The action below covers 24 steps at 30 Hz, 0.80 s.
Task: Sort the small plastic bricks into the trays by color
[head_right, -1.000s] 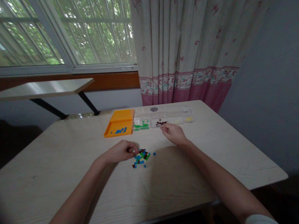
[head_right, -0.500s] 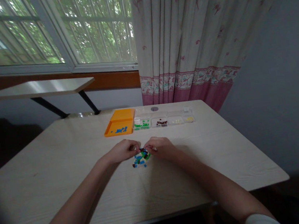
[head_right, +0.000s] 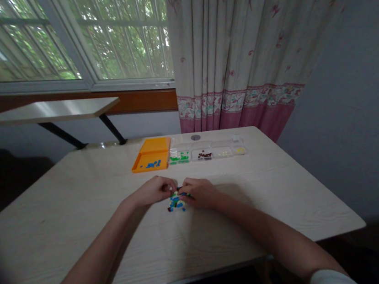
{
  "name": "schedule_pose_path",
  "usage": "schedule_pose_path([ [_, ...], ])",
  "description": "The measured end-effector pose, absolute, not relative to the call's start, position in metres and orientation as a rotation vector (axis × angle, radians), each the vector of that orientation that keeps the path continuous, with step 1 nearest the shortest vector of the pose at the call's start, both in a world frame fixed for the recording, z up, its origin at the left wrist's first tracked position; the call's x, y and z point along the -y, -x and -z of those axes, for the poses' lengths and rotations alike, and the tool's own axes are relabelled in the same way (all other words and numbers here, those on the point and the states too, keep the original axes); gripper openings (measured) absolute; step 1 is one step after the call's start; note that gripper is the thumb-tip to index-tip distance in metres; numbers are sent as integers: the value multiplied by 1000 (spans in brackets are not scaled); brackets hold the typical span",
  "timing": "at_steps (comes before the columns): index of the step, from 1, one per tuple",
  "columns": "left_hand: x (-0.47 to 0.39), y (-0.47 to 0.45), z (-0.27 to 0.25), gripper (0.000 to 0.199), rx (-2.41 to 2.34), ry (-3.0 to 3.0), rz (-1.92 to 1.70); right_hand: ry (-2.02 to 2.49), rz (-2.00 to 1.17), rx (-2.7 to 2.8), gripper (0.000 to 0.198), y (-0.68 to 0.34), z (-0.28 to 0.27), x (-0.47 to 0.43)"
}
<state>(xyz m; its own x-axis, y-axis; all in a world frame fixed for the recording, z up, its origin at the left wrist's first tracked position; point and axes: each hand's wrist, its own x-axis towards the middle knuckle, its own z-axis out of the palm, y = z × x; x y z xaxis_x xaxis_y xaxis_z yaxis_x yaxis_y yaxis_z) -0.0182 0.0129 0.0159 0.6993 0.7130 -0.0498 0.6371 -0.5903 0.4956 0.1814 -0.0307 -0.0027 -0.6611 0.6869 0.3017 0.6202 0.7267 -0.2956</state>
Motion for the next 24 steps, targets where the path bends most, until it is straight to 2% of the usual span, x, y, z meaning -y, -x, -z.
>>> schedule_pose_path([
  [13, -13, 16, -12, 18, -1027, -2352, -169, 1001, -229, 2522, 21, -181, 5, 30],
  [24, -14, 22, -13, 20, -957, -2347, -282, 1074, -220, 2392, 21, -182, 7, 29],
])
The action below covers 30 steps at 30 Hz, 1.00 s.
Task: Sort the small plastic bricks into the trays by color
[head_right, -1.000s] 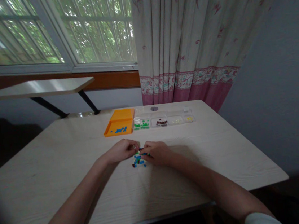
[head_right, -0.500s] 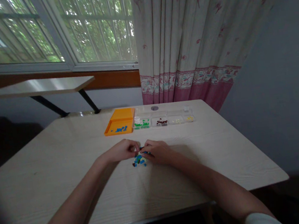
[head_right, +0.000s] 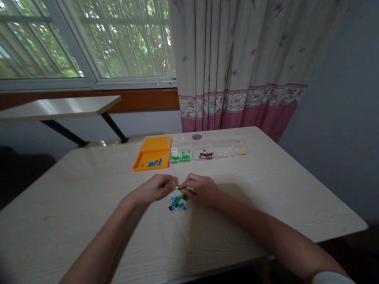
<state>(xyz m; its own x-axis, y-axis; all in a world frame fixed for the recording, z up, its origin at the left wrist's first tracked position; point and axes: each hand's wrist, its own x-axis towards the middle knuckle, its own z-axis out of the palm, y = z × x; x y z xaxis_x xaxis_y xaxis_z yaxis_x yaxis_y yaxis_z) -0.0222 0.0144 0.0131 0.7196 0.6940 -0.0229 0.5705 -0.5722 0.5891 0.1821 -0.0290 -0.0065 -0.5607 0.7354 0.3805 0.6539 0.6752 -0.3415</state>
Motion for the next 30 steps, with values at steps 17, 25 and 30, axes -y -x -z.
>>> schedule_pose_path([
  [17, -4, 11, -19, 30, -778, -2007, -419, 1071, 45, 2305, 13, -181, 12, 24],
  [25, -7, 9, -18, 34, -798, -1941, -540, 1032, -59, 2124, 13, -183, 13, 21],
  [30, -5, 6, -22, 33, -907, -1981, -613, 986, -129, 2035, 12, -180, 13, 21],
])
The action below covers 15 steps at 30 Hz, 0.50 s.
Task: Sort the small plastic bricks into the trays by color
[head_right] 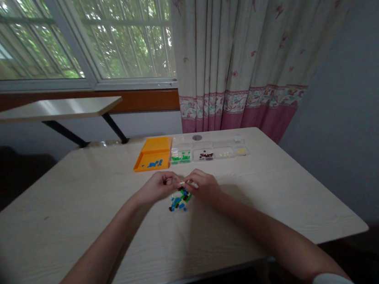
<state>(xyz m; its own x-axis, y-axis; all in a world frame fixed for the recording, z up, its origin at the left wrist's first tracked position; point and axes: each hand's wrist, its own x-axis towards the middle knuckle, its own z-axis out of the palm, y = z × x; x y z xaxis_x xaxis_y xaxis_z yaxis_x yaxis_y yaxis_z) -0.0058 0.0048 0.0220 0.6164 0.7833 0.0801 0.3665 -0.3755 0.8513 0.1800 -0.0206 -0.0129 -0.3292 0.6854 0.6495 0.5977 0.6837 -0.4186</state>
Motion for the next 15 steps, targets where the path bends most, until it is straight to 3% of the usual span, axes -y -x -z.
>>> schedule_pose_path([
  [9, -3, 4, -27, 31, -969, -2009, -650, 985, -205, 1938, 11, -179, 14, 19],
  [15, -11, 11, -17, 26, -1043, -2160, -617, 976, -55, 1798, 10, -194, -5, 13],
])
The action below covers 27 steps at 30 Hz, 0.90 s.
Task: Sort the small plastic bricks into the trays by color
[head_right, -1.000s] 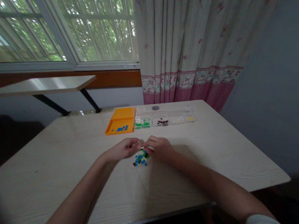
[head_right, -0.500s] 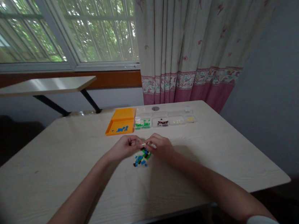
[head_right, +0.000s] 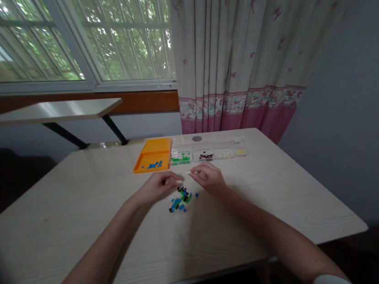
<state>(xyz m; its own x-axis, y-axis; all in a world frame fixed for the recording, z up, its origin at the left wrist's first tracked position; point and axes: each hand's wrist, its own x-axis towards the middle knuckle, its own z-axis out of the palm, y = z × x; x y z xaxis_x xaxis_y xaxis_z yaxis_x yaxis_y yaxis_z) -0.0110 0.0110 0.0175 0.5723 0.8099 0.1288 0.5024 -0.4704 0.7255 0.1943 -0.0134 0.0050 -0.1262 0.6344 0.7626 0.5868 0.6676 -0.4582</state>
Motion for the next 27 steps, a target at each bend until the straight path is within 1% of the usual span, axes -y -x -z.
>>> schedule_pose_path([
  [3, -15, 16, -12, 21, -1047, -2318, -524, 993, 83, 1662, 9, -210, -21, 10],
  [7, -15, 17, -10, 22, -1109, -2453, -386, 997, 178, 1570, 8, -224, -32, 8],
  [15, -13, 15, -13, 26, -1142, -2486, -318, 1012, 158, 1638, 10, -222, -29, 9],
  [27, -13, 16, -12, 21, -1108, -2481, -324, 1018, 168, 1647, 10, -221, -27, 9],
])
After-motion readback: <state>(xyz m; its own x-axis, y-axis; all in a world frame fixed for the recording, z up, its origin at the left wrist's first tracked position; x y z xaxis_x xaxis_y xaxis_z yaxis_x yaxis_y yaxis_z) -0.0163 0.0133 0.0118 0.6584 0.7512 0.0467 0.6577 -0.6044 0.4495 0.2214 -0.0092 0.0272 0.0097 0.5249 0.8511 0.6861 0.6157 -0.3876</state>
